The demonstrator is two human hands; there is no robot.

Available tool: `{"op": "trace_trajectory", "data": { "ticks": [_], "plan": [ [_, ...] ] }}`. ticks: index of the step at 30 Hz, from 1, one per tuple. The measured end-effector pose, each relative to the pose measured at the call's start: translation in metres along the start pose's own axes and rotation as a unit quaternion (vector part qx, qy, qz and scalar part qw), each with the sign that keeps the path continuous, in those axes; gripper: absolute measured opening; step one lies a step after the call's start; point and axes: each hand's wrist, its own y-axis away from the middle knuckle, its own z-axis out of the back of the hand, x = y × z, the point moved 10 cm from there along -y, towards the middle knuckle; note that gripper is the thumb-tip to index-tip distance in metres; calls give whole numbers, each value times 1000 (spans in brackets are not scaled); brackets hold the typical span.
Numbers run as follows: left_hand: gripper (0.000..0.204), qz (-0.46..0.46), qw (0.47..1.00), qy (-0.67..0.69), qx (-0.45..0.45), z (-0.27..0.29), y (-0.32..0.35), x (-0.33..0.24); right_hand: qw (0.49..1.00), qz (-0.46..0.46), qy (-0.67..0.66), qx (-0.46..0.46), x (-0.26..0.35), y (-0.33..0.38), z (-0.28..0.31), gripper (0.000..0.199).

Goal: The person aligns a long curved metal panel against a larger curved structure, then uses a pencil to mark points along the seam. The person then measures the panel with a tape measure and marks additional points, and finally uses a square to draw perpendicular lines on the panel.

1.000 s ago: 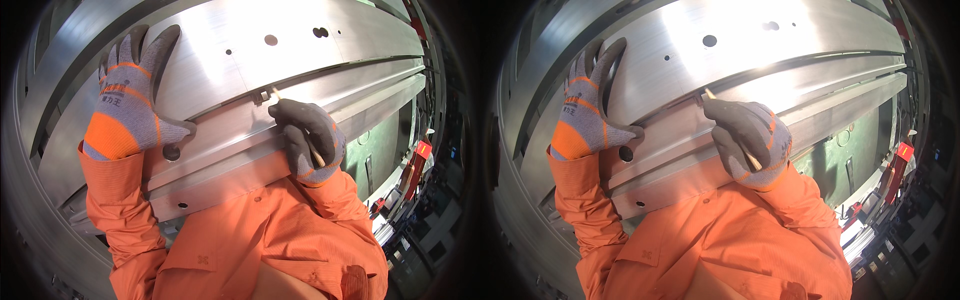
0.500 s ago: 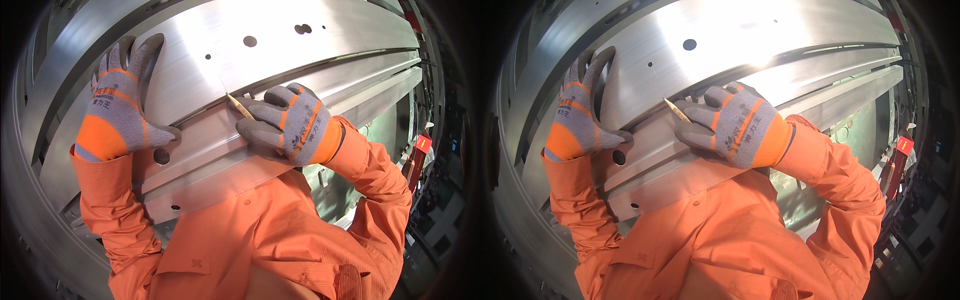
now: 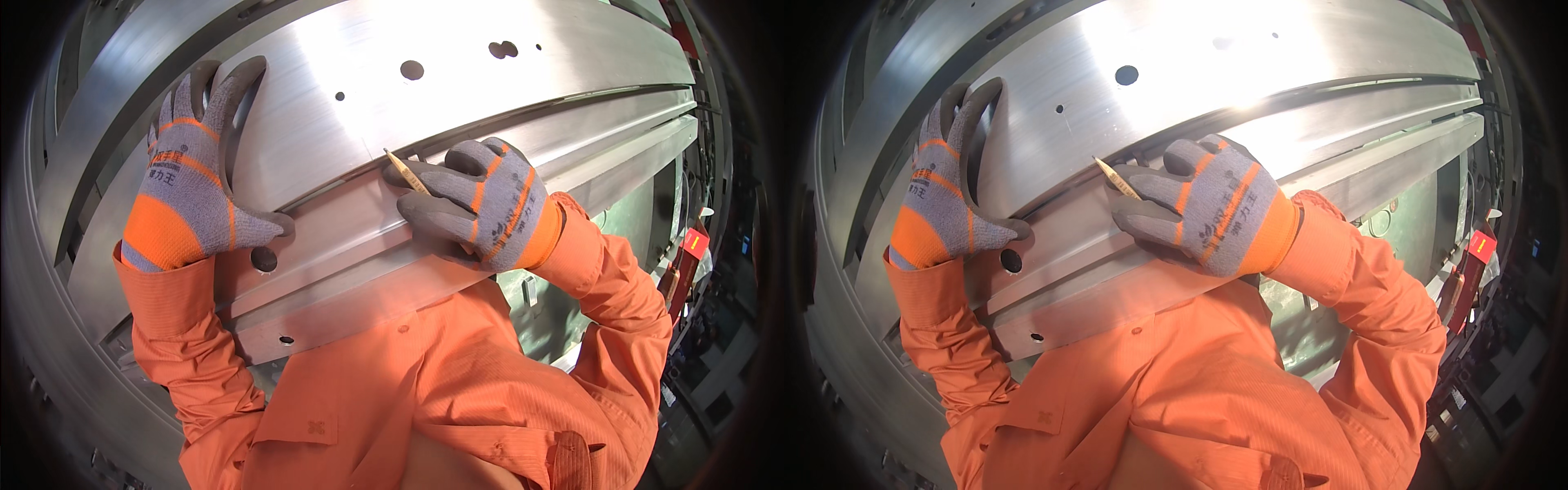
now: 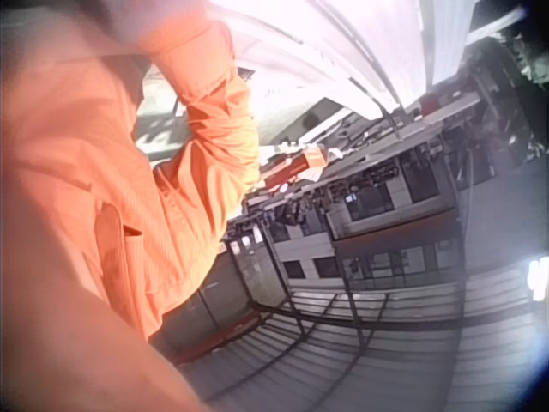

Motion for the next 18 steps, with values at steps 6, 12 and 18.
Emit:
{"op": "trace_trajectory", "data": {
  "ticks": [6,12,18],
  "plan": [
    [132,20,1000,-17,-5,-8,-4,1,991,-8,-108,-78,-9,10,20,35],
    [131,30,999,-21,-15,-4,6,2,939,-116,-281,-159,-38,32,46,16],
    [134,5,1000,-11,-11,-5,-1,-3,864,-286,-353,-217,-62,45,21,16]
  ]
}}
